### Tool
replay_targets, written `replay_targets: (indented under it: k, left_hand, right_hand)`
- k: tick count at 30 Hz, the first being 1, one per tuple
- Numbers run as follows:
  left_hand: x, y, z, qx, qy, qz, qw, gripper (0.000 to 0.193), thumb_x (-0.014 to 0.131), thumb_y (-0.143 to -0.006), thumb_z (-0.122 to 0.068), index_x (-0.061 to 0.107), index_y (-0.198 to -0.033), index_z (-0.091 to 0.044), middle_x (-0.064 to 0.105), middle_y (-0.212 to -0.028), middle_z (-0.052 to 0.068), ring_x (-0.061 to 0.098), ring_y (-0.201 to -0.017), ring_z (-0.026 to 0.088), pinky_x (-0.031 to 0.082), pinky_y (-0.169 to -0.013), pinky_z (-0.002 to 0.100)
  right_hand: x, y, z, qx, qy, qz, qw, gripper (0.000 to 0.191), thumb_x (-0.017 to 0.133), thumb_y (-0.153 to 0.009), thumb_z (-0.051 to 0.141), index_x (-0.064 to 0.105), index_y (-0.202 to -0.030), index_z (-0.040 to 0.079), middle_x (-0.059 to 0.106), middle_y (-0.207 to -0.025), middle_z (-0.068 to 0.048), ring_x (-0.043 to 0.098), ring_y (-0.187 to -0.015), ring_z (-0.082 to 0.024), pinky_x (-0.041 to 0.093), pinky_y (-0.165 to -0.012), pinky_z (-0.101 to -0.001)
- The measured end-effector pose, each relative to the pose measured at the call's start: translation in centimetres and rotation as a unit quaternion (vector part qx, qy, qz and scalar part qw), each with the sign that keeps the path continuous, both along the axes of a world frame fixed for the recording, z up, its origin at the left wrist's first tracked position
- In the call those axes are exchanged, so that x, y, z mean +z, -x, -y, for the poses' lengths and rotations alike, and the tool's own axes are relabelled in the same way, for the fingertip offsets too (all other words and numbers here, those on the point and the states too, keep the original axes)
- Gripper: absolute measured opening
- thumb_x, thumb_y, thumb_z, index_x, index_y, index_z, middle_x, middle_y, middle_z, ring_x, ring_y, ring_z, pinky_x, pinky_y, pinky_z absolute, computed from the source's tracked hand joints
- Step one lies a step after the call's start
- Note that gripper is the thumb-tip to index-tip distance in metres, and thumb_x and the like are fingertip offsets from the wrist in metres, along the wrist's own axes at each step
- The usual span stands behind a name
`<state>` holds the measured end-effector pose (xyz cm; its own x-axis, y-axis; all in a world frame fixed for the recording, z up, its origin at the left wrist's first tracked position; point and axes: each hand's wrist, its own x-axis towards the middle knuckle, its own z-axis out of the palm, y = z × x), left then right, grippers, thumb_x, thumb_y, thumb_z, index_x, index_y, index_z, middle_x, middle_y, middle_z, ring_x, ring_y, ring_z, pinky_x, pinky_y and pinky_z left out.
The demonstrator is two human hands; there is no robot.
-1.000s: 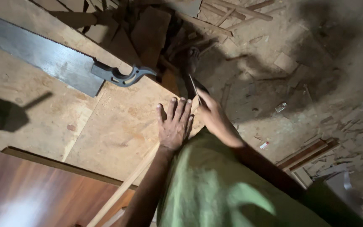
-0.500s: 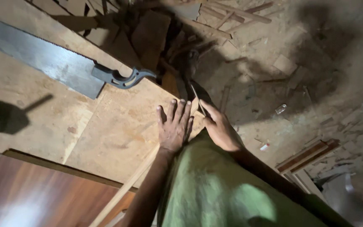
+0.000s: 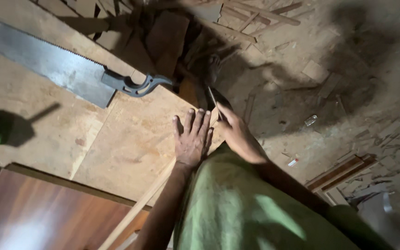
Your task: The person cuts wooden strips using a saw and hammers them onto a wooden panel. The person applies a substance from a container to the back of the strips before securing them to the panel.
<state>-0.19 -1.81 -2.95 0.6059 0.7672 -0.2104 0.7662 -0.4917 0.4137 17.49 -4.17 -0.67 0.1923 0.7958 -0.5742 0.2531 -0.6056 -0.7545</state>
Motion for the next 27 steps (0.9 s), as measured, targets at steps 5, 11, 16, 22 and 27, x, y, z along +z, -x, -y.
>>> replay_targets:
  k: [5,11,16,22,27]
  left_hand:
    - [0.0,-0.1,0.1,0.001,0.005,-0.011,1.000,0.055,0.056,-0.102,-0.040,0.050,-0.152,-0.019,0.051,-0.154,0.005,0.041,-0.146,0.028,0.023,-0.119,0.068]
    - [0.1,0.0,0.1,0.011,-0.004,0.009,1.000,0.054,0.057,-0.103,-0.039,0.051,-0.152,-0.019,0.051,-0.153,0.004,0.041,-0.147,0.028,0.025,-0.119,0.068]
    - [0.3,-0.1,-0.1,0.001,0.000,-0.008,1.000,0.054,0.057,-0.102,-0.039,0.051,-0.152,-0.018,0.051,-0.153,0.005,0.040,-0.146,0.028,0.024,-0.118,0.068]
    - [0.2,-0.1,0.0,0.006,0.002,-0.002,1.000,0.054,0.057,-0.102,-0.039,0.051,-0.152,-0.018,0.051,-0.153,0.004,0.041,-0.146,0.028,0.024,-0.119,0.067]
    - [0.2,-0.1,-0.1,0.004,-0.008,0.014,1.000,0.054,0.057,-0.103,-0.039,0.051,-0.152,-0.018,0.052,-0.153,0.005,0.042,-0.146,0.029,0.024,-0.119,0.068]
  right_hand:
    - [0.6,0.0,-0.4,0.003,0.031,0.007,0.999,0.055,0.054,-0.090,0.003,0.052,-0.145,-0.002,0.062,-0.142,-0.021,0.060,-0.131,-0.025,0.044,-0.110,-0.0308]
    - [2.1,0.2,-1.1,-0.011,0.015,-0.017,1.000,0.058,0.051,-0.089,0.000,0.050,-0.147,-0.002,0.060,-0.145,-0.024,0.056,-0.136,-0.026,0.041,-0.112,-0.0330]
    - [2.4,0.3,-1.4,-0.022,0.202,0.007,0.979,0.060,0.052,-0.096,0.005,0.049,-0.155,0.008,0.068,-0.140,-0.020,0.064,-0.118,-0.036,0.049,-0.100,-0.0405]
    - [2.0,0.3,-1.1,-0.011,0.063,-0.001,0.998,0.058,0.052,-0.090,0.003,0.050,-0.148,0.001,0.061,-0.144,-0.020,0.061,-0.130,-0.023,0.046,-0.106,-0.0311]
    - [1.3,0.1,-0.6,-0.028,0.073,-0.016,0.997,0.057,0.050,-0.091,0.004,0.050,-0.148,0.002,0.063,-0.142,-0.017,0.063,-0.126,-0.022,0.048,-0.104,-0.0305]
